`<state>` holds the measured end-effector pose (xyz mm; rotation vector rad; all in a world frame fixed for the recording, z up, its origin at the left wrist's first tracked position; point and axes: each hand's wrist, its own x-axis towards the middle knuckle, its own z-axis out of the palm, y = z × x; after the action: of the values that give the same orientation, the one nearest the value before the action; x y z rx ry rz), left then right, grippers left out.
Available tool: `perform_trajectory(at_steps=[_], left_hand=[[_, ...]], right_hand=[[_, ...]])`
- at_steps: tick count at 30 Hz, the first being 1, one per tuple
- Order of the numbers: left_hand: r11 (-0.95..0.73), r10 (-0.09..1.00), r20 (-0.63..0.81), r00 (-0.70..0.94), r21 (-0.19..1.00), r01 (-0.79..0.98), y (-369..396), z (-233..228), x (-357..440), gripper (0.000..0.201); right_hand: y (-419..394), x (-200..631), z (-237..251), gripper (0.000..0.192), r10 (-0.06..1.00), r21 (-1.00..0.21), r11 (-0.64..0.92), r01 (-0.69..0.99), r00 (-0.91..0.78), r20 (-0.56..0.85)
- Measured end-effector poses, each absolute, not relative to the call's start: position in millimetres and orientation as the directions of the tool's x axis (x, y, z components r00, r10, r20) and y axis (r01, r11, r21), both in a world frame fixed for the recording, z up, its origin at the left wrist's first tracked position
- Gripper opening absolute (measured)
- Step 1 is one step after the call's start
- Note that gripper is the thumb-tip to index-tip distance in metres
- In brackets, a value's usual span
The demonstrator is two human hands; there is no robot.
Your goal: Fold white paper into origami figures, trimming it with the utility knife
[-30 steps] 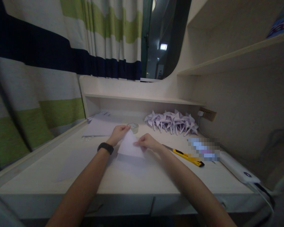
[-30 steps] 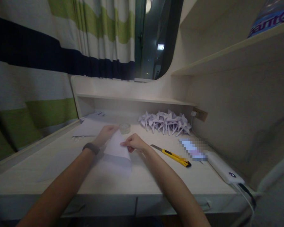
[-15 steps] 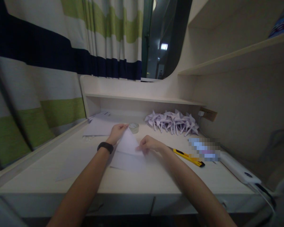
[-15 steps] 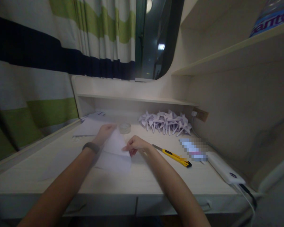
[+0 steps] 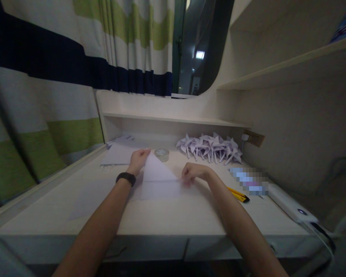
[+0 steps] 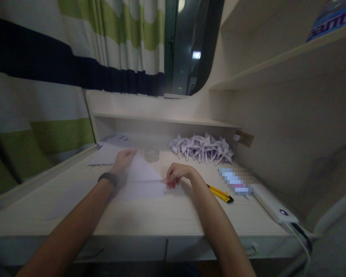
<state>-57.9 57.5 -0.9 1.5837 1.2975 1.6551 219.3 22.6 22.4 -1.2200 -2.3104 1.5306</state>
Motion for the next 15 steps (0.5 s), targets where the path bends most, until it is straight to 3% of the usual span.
perform_trajectory(at_steps=[3, 5, 15], left_hand=[[-0.406, 0.872, 0.443, -0.206, 0.892, 0.201, 55, -1, -54, 0.041], [-0.397, 0.885, 0.425, -0.189, 0.902, 0.169, 53, -3, -47, 0.042], [-0.360, 0.926, 0.364, -0.098, 0.931, 0.056, 37, -4, -23, 0.049]], right_hand=[[25, 220, 23, 0.034, 0.832, -0.897, 0.217, 0.386, -0.554, -0.037], [27, 211, 19, 0.035, 0.875, -0.933, 0.241, 0.267, -0.477, 0.089], [33, 171, -15, 0.029, 0.960, -0.965, 0.211, 0.157, -0.220, 0.174]])
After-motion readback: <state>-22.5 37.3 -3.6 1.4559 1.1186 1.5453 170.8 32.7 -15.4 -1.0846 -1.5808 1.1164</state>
